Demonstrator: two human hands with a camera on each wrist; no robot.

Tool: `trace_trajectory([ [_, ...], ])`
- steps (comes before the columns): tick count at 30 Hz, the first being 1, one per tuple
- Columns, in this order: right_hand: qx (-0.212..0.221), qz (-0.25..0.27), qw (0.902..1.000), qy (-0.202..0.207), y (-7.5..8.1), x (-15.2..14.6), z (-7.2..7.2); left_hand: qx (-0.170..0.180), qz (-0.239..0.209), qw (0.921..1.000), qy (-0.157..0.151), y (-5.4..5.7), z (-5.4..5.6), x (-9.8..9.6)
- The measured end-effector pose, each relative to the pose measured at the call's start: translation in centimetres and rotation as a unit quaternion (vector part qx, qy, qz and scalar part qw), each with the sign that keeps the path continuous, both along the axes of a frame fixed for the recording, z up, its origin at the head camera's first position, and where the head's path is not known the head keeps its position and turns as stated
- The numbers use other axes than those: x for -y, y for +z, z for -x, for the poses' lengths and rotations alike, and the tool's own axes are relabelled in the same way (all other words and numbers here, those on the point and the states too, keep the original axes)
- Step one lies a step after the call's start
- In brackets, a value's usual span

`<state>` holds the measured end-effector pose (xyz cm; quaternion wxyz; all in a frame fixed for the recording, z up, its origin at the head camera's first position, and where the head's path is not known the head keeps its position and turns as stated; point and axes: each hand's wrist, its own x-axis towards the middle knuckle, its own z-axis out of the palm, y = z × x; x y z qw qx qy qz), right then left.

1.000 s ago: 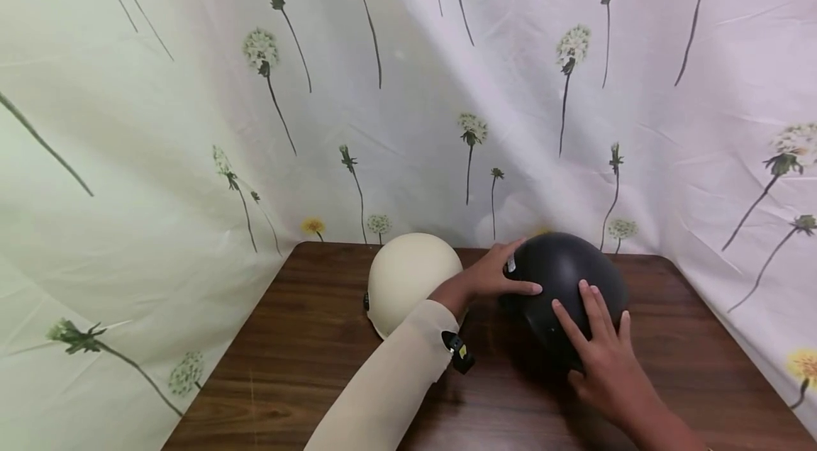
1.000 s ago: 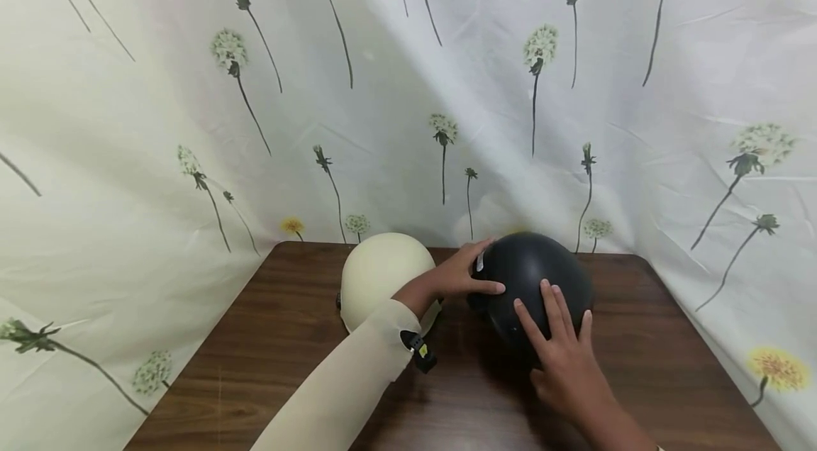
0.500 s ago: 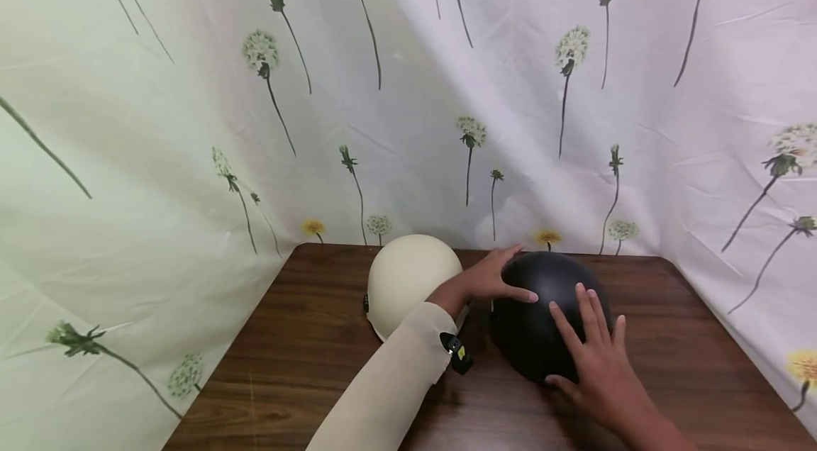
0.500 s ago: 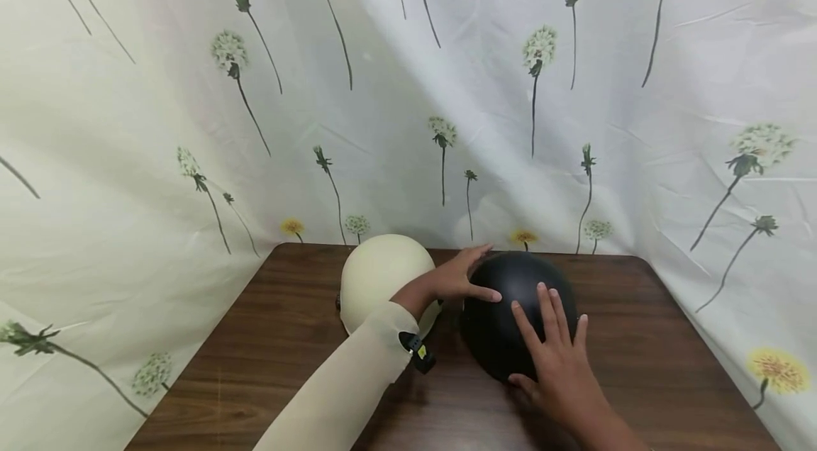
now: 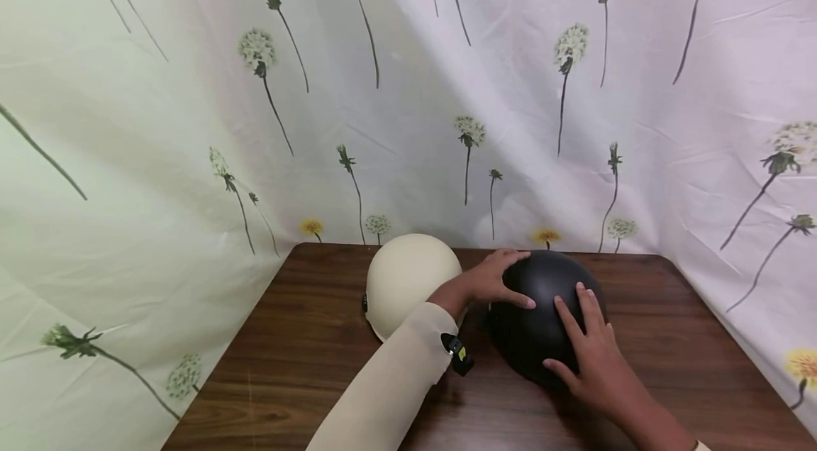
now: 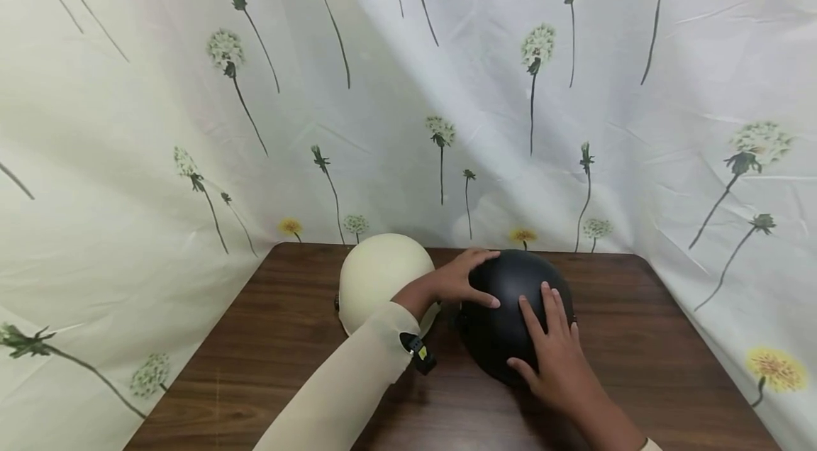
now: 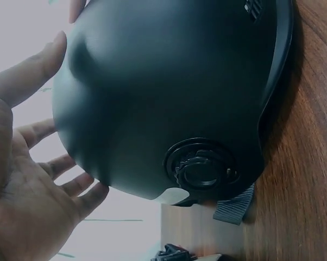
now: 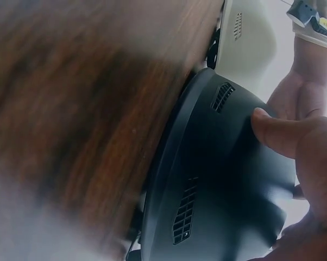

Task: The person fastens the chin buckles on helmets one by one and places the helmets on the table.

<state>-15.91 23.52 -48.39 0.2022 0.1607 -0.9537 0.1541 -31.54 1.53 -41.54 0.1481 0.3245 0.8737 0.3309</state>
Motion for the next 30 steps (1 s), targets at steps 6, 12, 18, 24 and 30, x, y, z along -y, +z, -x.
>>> trace_trajectory([
  [6,0.003,0.004,1.0000,-0.006,0.1,0.3,0.3,-0.003,-0.004,1.0000,-0.001,-0.2,0.1,0.2],
  [12,0.004,0.015,0.9997,-0.018,0.4,0.8,0.5,-0.009,-0.011,0.9999,0.005,-0.4,0.1,0.3],
  [18,0.028,0.088,0.9941,-0.056,1.0,1.1,0.9,-0.025,-0.008,0.9996,0.009,-0.6,0.1,0.5],
  [24,0.075,0.152,0.9800,-0.104,1.8,0.9,1.5,-0.031,-0.016,0.9992,0.018,-0.8,0.2,0.7],
  [30,0.092,0.188,0.9722,-0.105,2.3,0.8,2.1,-0.032,-0.018,0.9992,0.014,-0.6,0.2,1.0],
])
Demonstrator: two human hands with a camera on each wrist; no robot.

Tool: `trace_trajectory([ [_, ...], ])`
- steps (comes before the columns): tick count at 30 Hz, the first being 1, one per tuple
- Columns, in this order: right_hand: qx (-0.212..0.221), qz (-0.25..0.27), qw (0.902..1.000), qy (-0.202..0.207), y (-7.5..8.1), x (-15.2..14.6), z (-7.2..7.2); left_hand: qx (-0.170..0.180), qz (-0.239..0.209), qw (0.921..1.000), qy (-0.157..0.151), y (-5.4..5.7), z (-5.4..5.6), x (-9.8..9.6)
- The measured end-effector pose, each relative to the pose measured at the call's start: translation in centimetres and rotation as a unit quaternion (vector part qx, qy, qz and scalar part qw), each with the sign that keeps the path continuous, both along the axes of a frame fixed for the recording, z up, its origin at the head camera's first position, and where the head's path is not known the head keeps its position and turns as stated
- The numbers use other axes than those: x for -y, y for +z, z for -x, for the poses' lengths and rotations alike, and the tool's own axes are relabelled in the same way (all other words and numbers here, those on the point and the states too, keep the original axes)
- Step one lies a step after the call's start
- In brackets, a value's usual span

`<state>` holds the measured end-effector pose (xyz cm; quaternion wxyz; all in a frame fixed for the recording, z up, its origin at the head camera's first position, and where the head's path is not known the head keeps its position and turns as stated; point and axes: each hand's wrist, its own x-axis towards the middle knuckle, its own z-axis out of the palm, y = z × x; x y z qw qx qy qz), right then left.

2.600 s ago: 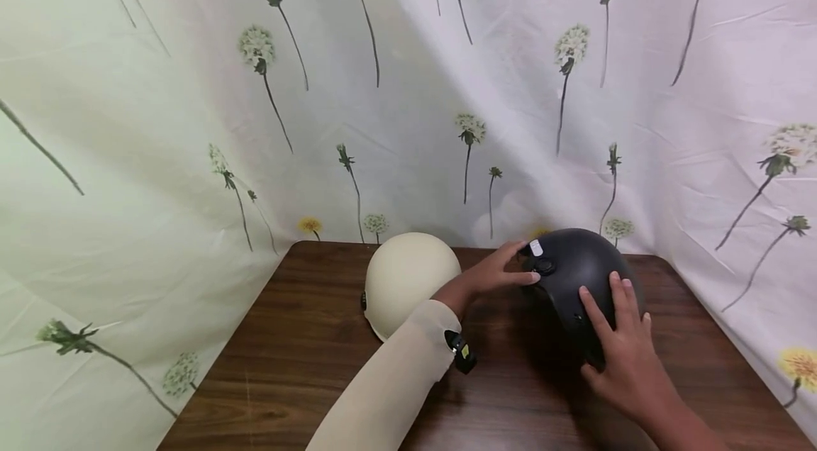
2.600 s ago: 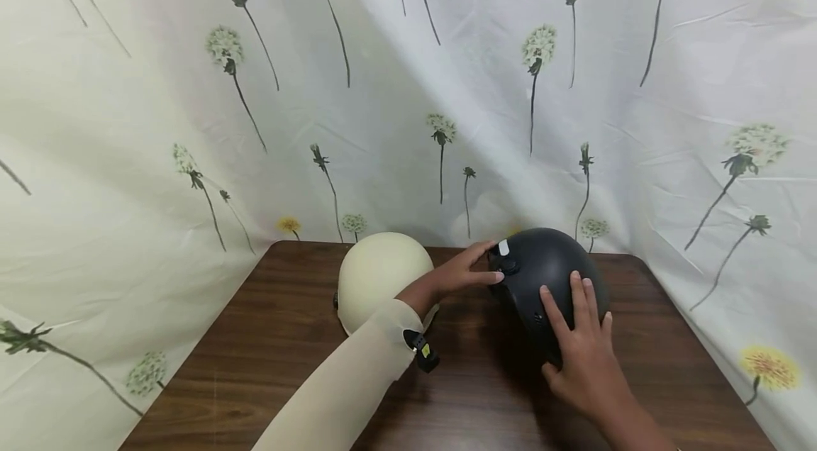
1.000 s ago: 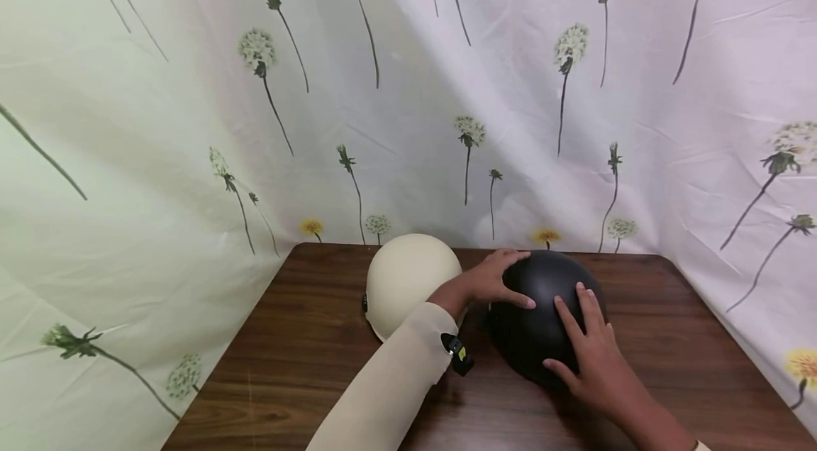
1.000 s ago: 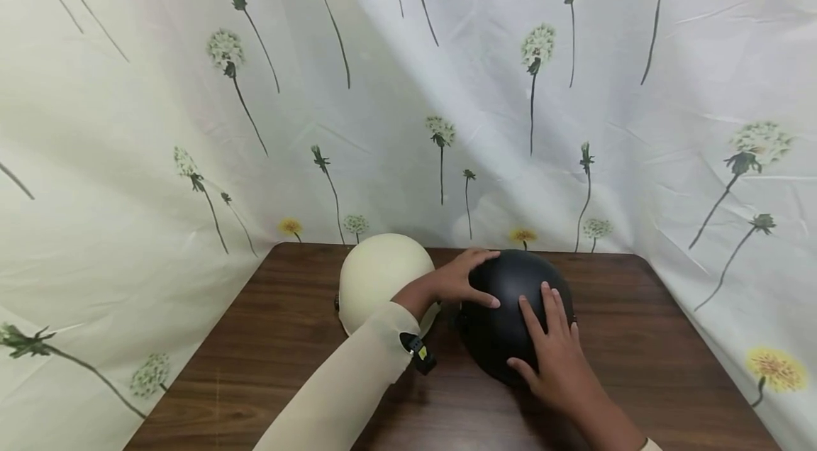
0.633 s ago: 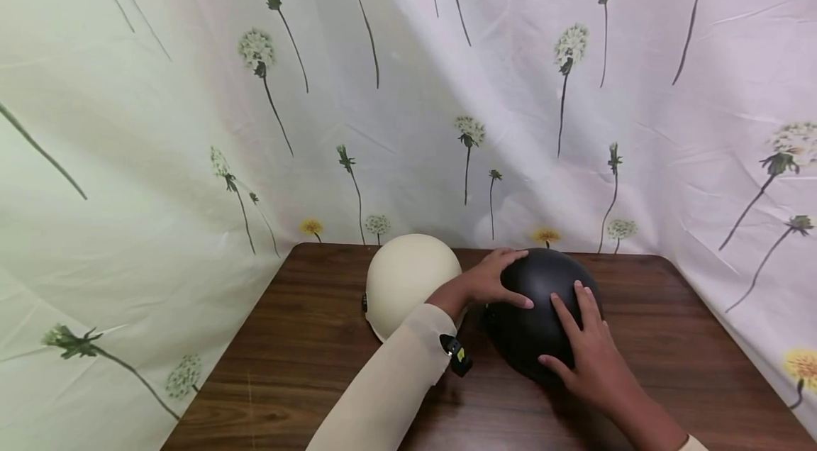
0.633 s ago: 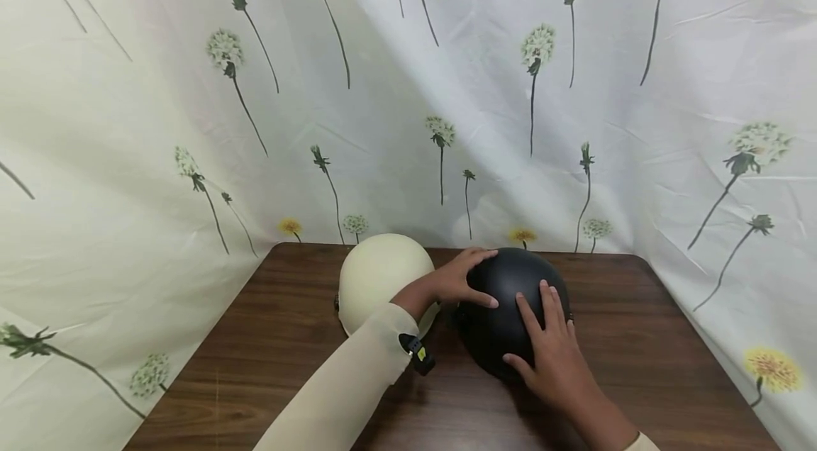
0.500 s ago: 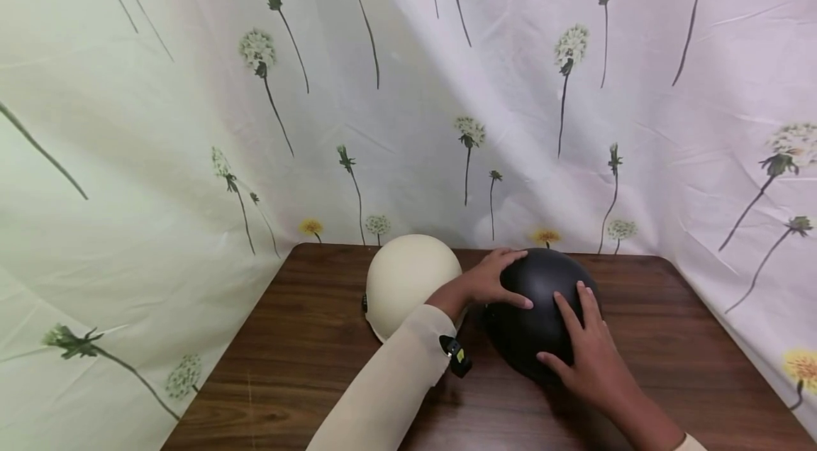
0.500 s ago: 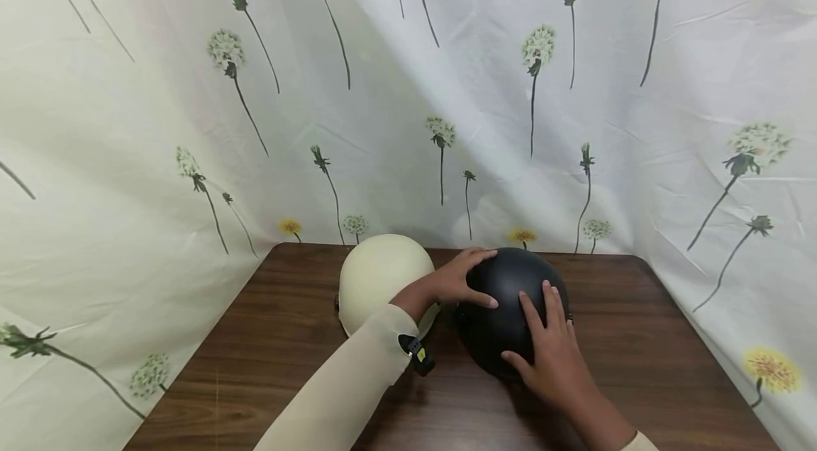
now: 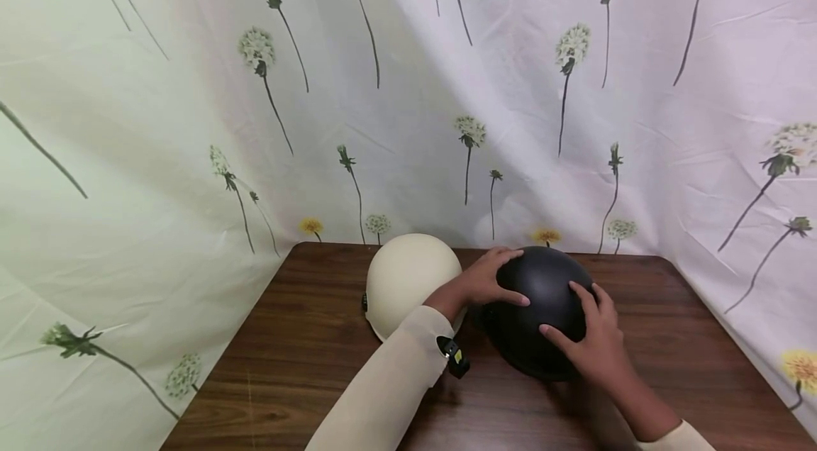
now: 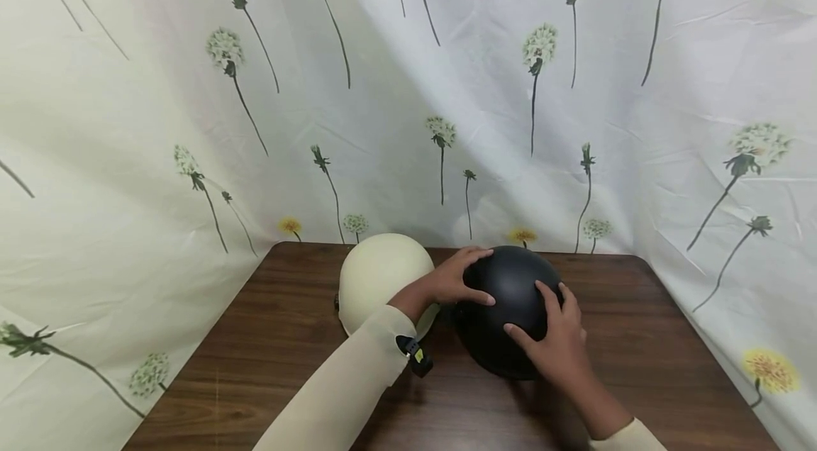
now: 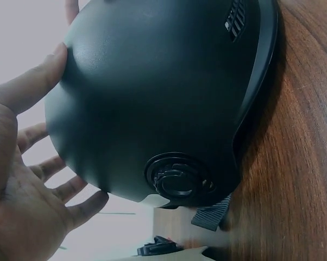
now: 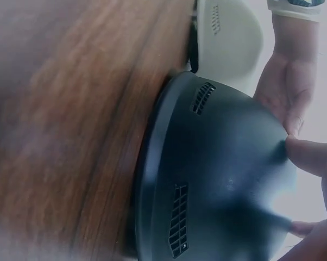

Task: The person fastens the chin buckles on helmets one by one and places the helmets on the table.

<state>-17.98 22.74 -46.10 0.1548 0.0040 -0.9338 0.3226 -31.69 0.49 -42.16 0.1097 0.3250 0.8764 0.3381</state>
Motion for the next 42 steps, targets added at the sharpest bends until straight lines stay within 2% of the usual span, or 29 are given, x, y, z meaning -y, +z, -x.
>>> trace_trajectory([
  [6,-0.009,0.033,0.9993,0.014,0.0,0.1,0.5,0.002,0.004,1.0000,-0.003,0.0,0.1,0.3],
  [11,-0.011,0.042,0.9990,0.012,-0.1,0.4,0.9,-0.011,0.006,0.9999,-0.006,-0.1,0.2,0.5],
  [20,-0.012,0.039,0.9992,-0.003,-0.2,0.5,1.1,-0.041,0.012,0.9990,-0.006,-0.1,-0.2,0.3],
  [26,-0.016,0.036,0.9992,-0.002,-0.3,0.5,1.3,-0.043,0.017,0.9989,0.001,0.0,-0.4,0.2],
  [37,-0.040,0.030,0.9986,-0.018,-0.5,1.3,2.1,-0.043,0.016,0.9990,0.003,-0.3,0.2,0.2],
  [42,-0.035,0.033,0.9987,-0.016,-0.5,1.2,2.0,-0.058,0.011,0.9982,0.009,-0.6,-0.3,0.4],
])
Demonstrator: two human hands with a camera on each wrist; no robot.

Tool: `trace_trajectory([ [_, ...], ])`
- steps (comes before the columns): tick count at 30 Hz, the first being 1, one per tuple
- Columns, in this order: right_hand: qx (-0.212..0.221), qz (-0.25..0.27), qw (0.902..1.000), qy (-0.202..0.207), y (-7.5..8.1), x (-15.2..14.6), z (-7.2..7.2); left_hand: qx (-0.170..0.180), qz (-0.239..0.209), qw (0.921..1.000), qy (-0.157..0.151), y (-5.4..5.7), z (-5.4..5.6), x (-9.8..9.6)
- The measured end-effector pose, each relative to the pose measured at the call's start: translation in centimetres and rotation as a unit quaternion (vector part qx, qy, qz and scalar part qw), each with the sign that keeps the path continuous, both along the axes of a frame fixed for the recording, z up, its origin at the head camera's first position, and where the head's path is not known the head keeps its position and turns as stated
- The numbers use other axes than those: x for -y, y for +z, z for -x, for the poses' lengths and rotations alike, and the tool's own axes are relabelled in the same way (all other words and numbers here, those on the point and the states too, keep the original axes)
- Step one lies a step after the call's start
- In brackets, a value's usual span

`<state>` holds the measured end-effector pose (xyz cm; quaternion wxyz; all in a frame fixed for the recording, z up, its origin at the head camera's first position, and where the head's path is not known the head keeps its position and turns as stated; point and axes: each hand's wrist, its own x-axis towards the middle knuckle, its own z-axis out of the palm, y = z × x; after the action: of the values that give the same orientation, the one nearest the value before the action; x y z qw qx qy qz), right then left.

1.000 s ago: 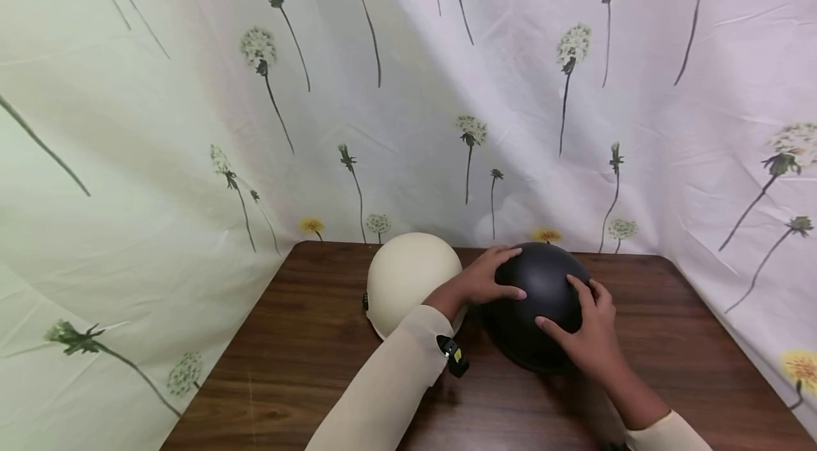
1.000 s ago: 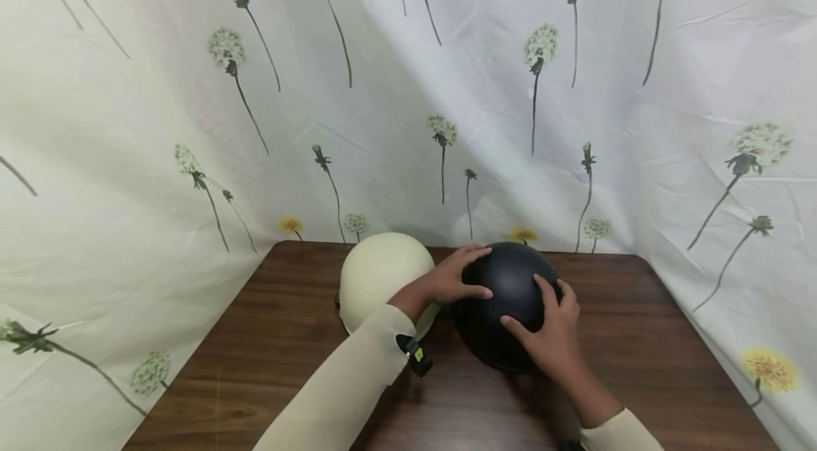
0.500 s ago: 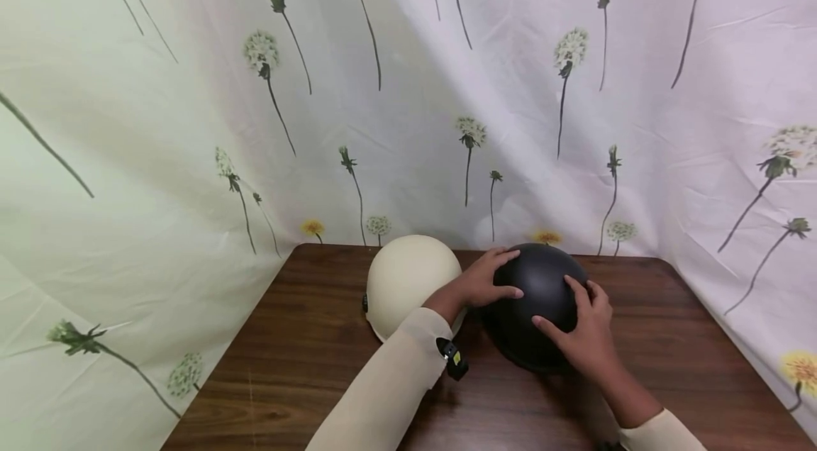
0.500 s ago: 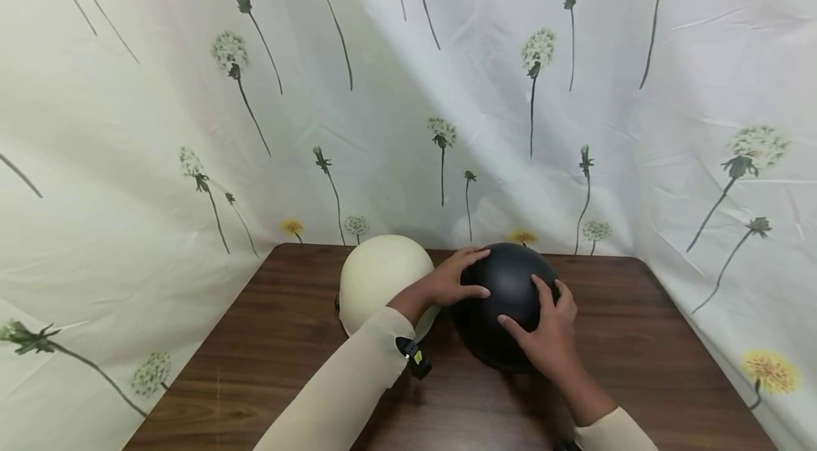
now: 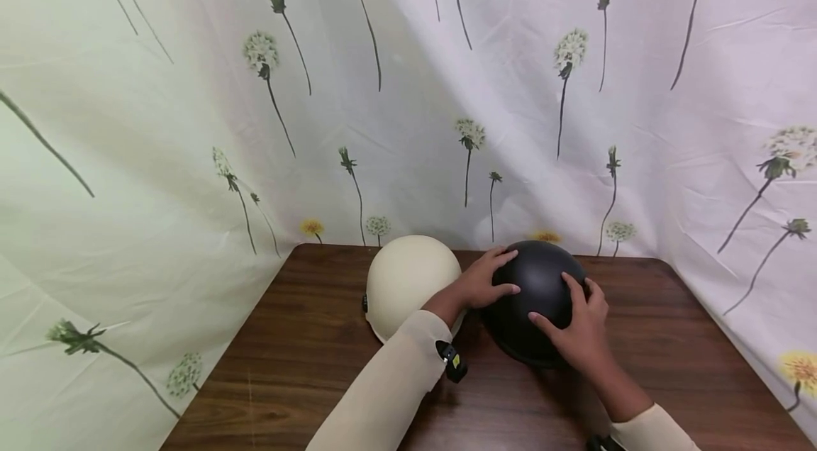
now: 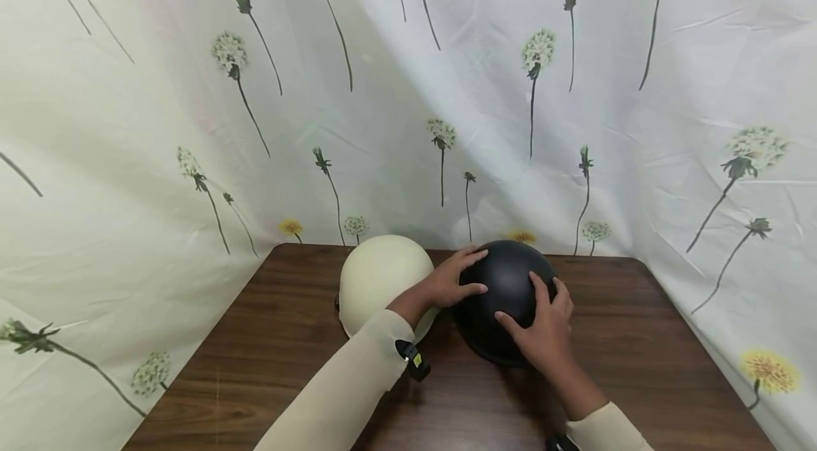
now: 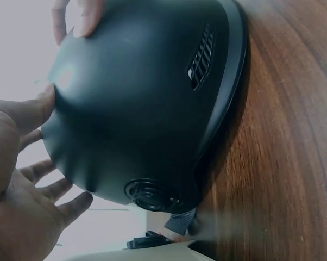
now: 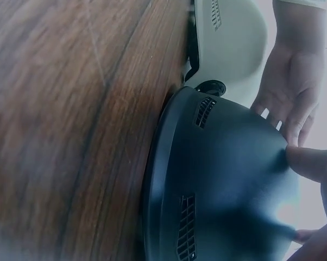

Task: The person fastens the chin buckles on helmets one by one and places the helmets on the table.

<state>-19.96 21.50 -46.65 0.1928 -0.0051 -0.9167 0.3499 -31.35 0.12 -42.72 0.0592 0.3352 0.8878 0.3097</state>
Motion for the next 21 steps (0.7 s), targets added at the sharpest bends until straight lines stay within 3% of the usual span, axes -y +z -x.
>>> trace_trajectory([
  [5,0.007,0.004,0.9999,0.013,0.1,-0.4,-0.6,-0.008,-0.021,0.9997,0.013,0.2,-1.5,0.7],
  [10,0.027,-0.003,0.9995,0.014,0.1,-1.3,-1.9,-0.022,-0.064,0.9977,-0.001,0.3,-3.7,2.0],
  [16,0.014,-0.012,0.9997,0.017,0.2,-2.1,-3.2,-0.049,-0.142,0.9887,-0.005,0.2,-6.5,4.3],
  [21,0.024,-0.006,0.9996,0.012,0.2,-3.2,-4.5,-0.091,-0.185,0.9784,0.012,-0.1,-8.7,6.9],
])
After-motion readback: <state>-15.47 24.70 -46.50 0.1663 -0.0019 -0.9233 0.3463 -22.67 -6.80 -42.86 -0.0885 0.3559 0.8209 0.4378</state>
